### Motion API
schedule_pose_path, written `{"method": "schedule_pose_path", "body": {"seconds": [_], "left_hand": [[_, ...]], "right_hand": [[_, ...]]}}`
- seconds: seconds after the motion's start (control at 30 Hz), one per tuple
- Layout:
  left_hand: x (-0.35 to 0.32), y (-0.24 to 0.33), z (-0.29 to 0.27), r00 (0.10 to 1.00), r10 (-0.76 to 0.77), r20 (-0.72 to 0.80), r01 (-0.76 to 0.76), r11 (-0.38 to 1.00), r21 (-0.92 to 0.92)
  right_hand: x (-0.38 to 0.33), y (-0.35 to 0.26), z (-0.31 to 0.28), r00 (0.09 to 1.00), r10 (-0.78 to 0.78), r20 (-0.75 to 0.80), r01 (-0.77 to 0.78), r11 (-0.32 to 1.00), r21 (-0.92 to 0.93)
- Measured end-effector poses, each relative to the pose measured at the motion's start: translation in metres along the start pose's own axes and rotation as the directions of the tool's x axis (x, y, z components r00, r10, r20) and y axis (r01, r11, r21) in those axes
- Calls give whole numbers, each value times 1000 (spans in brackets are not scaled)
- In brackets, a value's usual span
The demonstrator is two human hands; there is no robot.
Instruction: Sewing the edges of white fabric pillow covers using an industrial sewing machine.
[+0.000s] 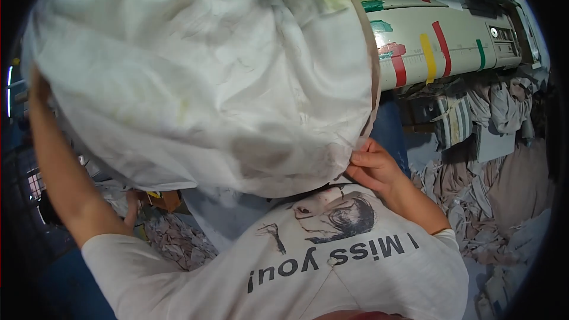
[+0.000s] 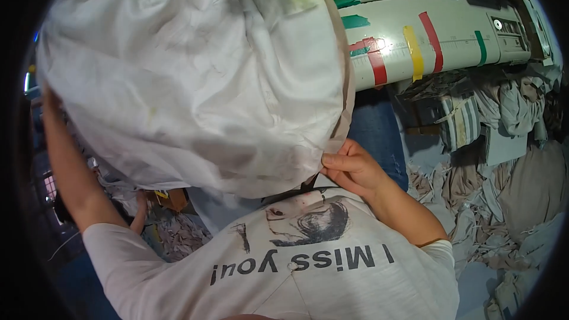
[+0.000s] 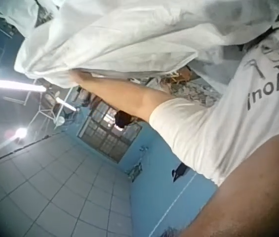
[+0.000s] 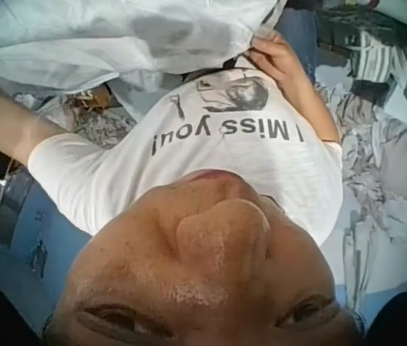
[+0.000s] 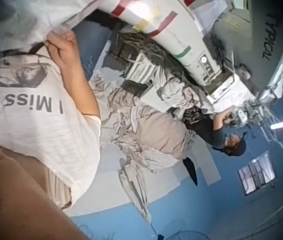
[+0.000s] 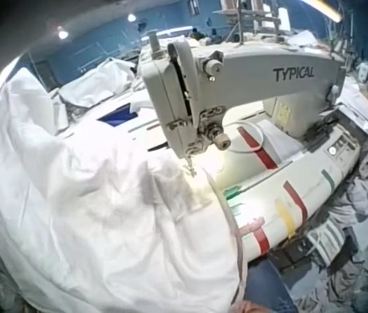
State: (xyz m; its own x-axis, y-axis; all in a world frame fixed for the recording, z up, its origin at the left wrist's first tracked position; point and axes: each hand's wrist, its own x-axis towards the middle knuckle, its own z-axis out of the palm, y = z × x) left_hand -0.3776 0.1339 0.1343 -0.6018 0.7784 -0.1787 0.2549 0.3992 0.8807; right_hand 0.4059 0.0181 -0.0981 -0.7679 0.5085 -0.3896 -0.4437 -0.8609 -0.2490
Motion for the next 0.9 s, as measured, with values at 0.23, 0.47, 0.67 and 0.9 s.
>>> {"method": "schedule_pose_path", "body": {"seconds": [0.23,0.47,0.67,0.9], "left_hand": [[-161,-154,140,991,14,-135,76,769,634],[42,18,29,700,262,-664,350,685,639],[17,34,-12,895,221,-388,115,726,678],[-157,-1,250,968,114,222,-220,813,540]], "right_hand": [[-1,-13,-19,976,139,-169,-170,967,-187],[-8,-23,9,954,146,-263,-207,952,-223],[-7,-32,46,969,-36,-244,-12,982,-190],[-6,-39,32,969,59,-238,-121,959,-255]]}}
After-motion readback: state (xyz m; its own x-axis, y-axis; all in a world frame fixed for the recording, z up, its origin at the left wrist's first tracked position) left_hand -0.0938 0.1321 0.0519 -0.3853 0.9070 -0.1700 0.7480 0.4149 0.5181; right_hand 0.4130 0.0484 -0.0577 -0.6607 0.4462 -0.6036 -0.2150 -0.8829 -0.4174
